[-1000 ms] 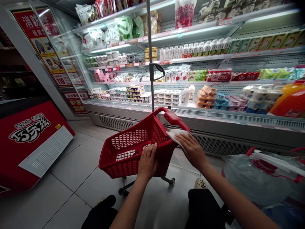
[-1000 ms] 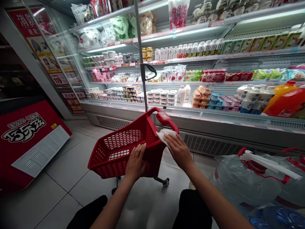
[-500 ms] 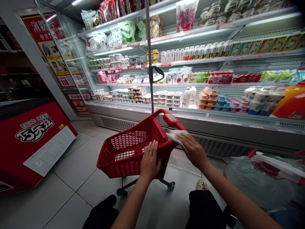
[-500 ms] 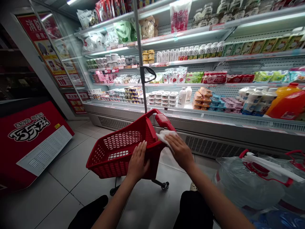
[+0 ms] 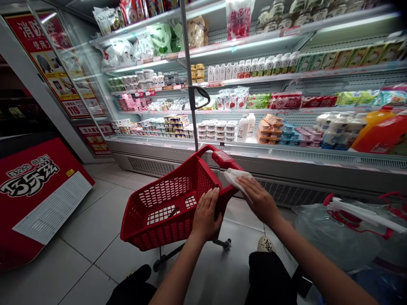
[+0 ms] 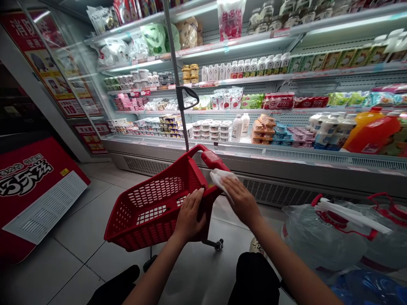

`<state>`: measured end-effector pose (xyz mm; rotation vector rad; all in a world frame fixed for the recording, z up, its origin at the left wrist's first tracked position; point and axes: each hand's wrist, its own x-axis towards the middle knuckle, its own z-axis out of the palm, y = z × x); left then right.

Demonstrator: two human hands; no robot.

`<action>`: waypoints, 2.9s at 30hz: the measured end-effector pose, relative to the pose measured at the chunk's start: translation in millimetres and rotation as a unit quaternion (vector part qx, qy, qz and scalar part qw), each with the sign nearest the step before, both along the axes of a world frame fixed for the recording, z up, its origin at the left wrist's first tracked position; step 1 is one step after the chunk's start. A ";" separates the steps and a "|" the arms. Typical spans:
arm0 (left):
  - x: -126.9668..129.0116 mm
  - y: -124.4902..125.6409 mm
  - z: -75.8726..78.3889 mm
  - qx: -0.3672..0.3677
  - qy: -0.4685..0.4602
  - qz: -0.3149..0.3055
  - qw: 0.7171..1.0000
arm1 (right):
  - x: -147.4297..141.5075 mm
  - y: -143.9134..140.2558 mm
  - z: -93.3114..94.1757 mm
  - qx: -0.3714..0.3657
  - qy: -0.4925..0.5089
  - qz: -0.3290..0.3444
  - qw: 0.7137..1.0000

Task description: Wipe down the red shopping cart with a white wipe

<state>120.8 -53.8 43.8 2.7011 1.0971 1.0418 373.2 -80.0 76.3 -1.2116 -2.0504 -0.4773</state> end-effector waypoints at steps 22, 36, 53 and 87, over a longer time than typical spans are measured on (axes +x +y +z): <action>-9.2 -5.5 -1.6 -0.013 -0.003 -0.012 1.000 | -41.4 -9.7 -1.6 -0.027 -0.019 0.053 0.998; -30.8 -16.2 3.5 -0.030 -0.006 -0.054 0.998 | 15.7 -7.3 20.5 -0.038 -0.019 0.076 0.996; -85.5 -17.7 24.9 0.032 -0.033 0.004 0.999 | -32.0 -22.9 39.0 -0.088 0.004 0.241 0.966; -23.3 -45.7 56.6 0.042 0.003 0.053 0.998 | -22.6 15.8 28.1 -0.101 0.065 0.166 0.979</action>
